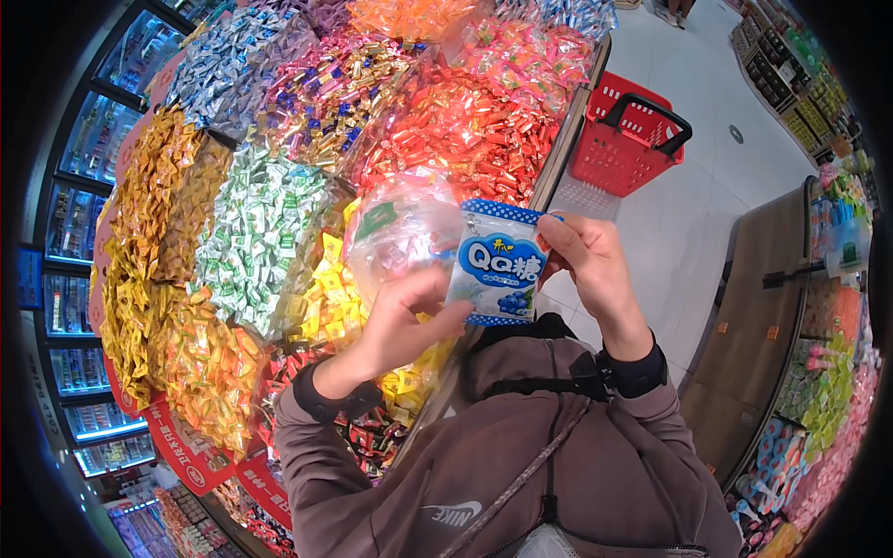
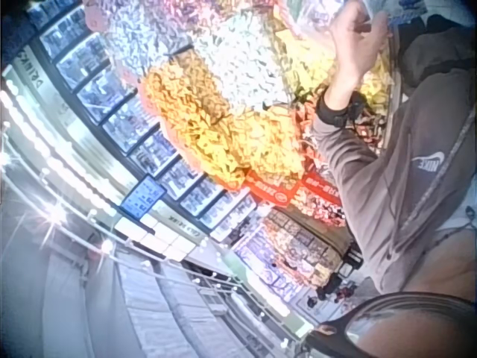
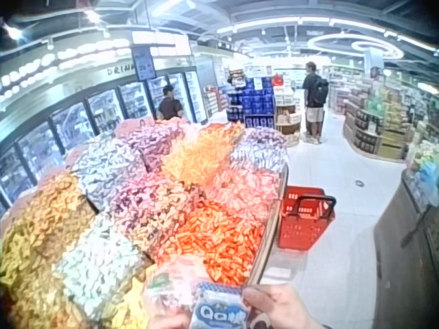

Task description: Picking various small candy packets from a supermarket display and inspecting them.

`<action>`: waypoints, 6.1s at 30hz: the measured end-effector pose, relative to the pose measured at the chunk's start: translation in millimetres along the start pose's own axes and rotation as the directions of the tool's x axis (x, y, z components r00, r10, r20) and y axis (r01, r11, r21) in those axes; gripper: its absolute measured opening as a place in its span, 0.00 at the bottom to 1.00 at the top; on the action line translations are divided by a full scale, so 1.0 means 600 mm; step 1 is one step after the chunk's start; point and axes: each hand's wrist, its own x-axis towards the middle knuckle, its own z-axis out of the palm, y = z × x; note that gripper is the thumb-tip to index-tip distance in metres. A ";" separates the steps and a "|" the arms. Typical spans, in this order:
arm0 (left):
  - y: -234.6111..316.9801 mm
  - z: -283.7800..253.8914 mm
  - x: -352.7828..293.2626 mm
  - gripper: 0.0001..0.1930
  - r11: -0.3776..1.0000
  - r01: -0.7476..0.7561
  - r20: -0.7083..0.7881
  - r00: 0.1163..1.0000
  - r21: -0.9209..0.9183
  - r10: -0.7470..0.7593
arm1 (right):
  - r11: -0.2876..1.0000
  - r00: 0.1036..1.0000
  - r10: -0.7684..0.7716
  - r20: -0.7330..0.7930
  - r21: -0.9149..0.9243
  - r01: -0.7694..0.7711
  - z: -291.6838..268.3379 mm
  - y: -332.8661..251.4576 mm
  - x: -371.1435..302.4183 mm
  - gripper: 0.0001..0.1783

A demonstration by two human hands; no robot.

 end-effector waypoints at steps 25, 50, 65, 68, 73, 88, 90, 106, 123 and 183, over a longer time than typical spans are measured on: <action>0.018 0.014 0.054 0.17 0.195 -0.414 0.123 0.628 0.889 0.769 | 0.991 0.988 -0.135 -0.080 0.001 0.136 0.007 0.000 0.015 0.14; -0.002 0.037 0.039 0.22 0.917 0.049 -0.110 0.989 -0.395 -0.100 | 0.985 0.973 -0.162 -0.166 0.030 0.169 -0.024 0.008 0.003 0.03; -0.049 0.028 0.048 0.12 0.976 0.058 -0.199 0.975 -0.208 -0.101 | 0.997 0.976 -0.070 -0.205 0.024 0.077 -0.020 0.021 0.006 0.03; -0.027 0.040 0.056 0.11 0.933 0.100 -0.205 0.962 -0.347 -0.179 | 0.999 0.982 -0.047 -0.182 -0.003 0.048 -0.030 0.027 0.008 0.04; -0.034 0.029 0.054 0.10 1.000 -0.002 -0.247 0.969 0.004 0.003 | 0.989 0.984 0.083 -0.159 0.131 -0.062 -0.038 0.028 0.011 0.11; 0.068 0.019 0.070 0.22 0.217 -0.395 0.245 0.829 0.893 0.502 | 0.933 0.952 0.278 0.124 0.200 -0.299 -0.058 -0.022 0.010 0.25; 0.101 0.021 0.090 0.19 0.017 -0.457 0.412 0.817 0.889 0.403 | 0.939 0.961 0.207 0.181 0.240 -0.248 -0.062 -0.027 0.015 0.22; 0.172 0.136 0.404 0.22 -0.347 -0.620 0.703 0.678 0.704 0.214 | 1.000 1.000 -0.011 -0.021 -0.003 0.011 -0.303 -0.080 0.144 0.08; 0.085 0.145 0.717 0.20 0.772 -0.044 0.351 0.906 0.634 -0.236 | 0.996 0.993 0.001 0.122 -0.088 0.010 -0.508 -0.105 0.309 0.13; -0.087 -0.110 1.149 0.22 0.743 0.130 -0.476 0.836 0.656 0.274 | -0.251 0.778 -0.063 0.625 -0.765 0.593 -0.647 -0.057 0.984 0.05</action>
